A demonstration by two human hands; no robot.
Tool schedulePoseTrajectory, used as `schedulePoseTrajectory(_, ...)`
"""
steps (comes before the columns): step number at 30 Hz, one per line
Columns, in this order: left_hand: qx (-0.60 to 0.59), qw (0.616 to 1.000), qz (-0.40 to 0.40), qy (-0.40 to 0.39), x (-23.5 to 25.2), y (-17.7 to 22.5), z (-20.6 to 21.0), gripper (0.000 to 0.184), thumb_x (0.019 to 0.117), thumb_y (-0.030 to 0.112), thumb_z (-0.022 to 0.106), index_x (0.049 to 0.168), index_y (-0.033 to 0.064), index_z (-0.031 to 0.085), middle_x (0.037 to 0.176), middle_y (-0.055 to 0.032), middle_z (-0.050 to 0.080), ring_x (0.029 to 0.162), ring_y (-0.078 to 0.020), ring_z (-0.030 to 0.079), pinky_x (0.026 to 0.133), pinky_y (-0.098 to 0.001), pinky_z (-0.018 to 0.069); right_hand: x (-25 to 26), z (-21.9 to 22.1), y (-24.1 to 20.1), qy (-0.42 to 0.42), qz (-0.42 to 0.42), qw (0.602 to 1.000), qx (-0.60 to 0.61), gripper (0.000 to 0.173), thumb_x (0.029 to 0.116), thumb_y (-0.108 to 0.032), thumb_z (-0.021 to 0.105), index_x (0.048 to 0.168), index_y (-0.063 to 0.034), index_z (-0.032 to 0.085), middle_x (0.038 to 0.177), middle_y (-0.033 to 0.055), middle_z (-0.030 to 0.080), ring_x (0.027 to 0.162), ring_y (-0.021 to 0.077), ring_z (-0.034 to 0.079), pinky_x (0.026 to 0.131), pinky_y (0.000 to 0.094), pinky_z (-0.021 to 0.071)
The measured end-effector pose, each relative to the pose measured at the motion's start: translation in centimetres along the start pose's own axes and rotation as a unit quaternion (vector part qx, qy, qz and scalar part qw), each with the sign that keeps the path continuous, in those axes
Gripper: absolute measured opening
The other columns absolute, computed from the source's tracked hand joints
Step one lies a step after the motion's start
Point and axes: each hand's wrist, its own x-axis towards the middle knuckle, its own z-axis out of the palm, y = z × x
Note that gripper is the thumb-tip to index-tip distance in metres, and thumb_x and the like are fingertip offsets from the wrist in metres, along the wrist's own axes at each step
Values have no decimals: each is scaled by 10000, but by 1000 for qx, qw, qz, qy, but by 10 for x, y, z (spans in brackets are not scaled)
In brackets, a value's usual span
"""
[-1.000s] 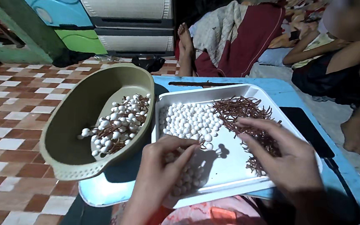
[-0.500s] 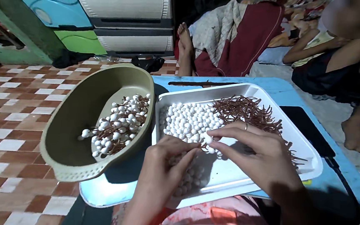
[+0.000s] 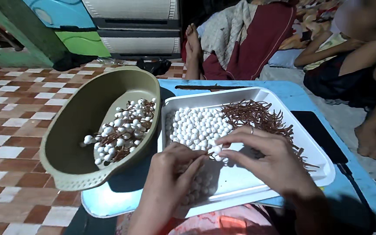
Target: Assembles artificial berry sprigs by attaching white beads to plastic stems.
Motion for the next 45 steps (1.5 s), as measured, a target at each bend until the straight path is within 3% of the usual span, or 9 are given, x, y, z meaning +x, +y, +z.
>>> schedulePoseTrajectory(5,-21,996,33,82,0,-2,-23,168,956,235,670,1019,155,804,947,88,751,901,6,687,816,-195,578,-4,-46,19,-29,82,991,-103,355,954,-279,677,1272,-123,694,1081,-16,721,975,78,681,866,302,571)
schedulePoseTrajectory(11,153,978,-38,134,-10,-36,-105,292,992,262,636,1109,26,762,1044,-81,727,939,-96,670,840,-274,545,-11,-54,38,-50,130,965,-221,132,910,-100,735,1034,-89,779,1025,114,726,989,316,685,854,568,531)
schedulePoseTrajectory(18,220,952,-137,161,-14,-44,-118,356,1020,280,604,1105,-37,742,950,-178,687,787,-182,621,731,-386,514,2,-39,39,-116,141,946,-269,260,869,-250,820,1074,-104,752,967,135,705,959,355,668,871,606,488)
schedulePoseTrajectory(24,189,949,-196,159,-17,-46,-126,344,1039,264,594,1213,-14,698,1045,-158,703,823,-112,637,763,-309,534,8,-35,39,-147,159,930,-297,499,904,-353,785,1353,-166,675,1094,189,703,1054,416,649,908,637,469)
schedulePoseTrajectory(26,200,946,-200,160,-18,-45,-130,369,1049,276,580,1221,-29,696,1045,-187,698,827,-153,621,759,-346,511,9,-34,40,-150,165,925,-308,422,926,-367,759,1279,-139,718,1064,195,712,1032,409,660,914,625,460)
schedulePoseTrajectory(29,216,945,-184,162,-18,-43,-136,439,1045,308,564,1230,-72,684,1168,-279,680,1054,-325,656,934,-493,508,13,-32,40,-138,159,922,-326,250,923,-298,771,1096,-118,769,964,169,716,972,383,670,901,609,451)
schedulePoseTrajectory(33,225,955,-89,172,-17,-42,-130,429,1028,257,547,1238,-102,656,1264,-313,628,1194,-393,601,1007,-495,487,16,-27,36,-161,152,910,-352,72,896,-150,770,963,-123,780,939,153,710,975,369,659,918,584,427)
schedulePoseTrajectory(40,129,984,10,124,3,-7,-55,345,1018,261,572,1192,3,720,1195,-150,694,1130,-198,645,961,-371,526,6,-29,39,-123,129,932,-317,103,825,-178,849,905,-146,793,926,144,678,981,387,623,844,592,434)
schedulePoseTrajectory(45,80,993,10,85,3,8,-27,284,992,260,592,1142,88,760,1160,-50,710,1092,-148,633,918,-360,503,-4,-30,31,-34,131,958,-253,108,894,-228,727,914,-146,794,1058,89,664,1013,327,620,770,544,502)
